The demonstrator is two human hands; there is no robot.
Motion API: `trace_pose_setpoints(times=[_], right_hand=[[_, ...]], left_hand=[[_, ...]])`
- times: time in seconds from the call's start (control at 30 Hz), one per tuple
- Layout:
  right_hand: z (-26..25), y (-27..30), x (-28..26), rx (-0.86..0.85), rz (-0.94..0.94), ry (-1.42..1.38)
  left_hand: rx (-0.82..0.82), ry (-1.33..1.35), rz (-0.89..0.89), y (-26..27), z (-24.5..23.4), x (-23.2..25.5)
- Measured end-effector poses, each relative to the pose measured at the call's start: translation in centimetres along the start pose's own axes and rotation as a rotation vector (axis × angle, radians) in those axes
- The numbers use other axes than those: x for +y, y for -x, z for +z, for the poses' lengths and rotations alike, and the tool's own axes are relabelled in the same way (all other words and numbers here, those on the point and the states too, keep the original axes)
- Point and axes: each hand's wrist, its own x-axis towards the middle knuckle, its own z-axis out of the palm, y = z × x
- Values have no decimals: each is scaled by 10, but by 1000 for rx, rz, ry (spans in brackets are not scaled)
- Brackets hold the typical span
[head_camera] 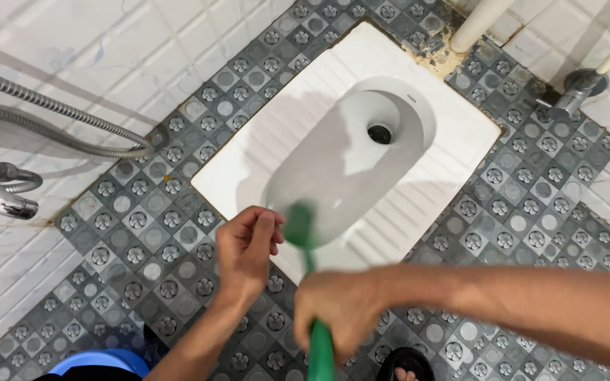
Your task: The person scrubs a white squat toilet with a green long-handled brush, cleaning the rim, interior bowl, and surrounding floor tiles. The person repeatedly dips the brush into a blue basin of water and continues scrubbing different sections of the toilet and adjacent floor.
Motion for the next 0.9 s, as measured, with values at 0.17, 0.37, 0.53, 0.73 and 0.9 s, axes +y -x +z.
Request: trace_pose_setpoints(times=[0.17, 0.37, 0.53, 0.73, 0.9], right_hand=[[3, 17, 59, -58, 228, 192], [-50, 62, 79, 168, 780, 445], [-21, 42, 27, 181, 864, 287], [16, 43, 47, 304, 552, 545], [8, 48, 64, 761, 408, 802]], left_hand=[[-77, -114, -179, 8, 11, 0], [-420, -457, -486, 19, 27, 1], [-693, -294, -601, 29, 34, -13], [-821, -96, -600, 36, 50, -9], [-625, -136, -599, 9, 81, 3]])
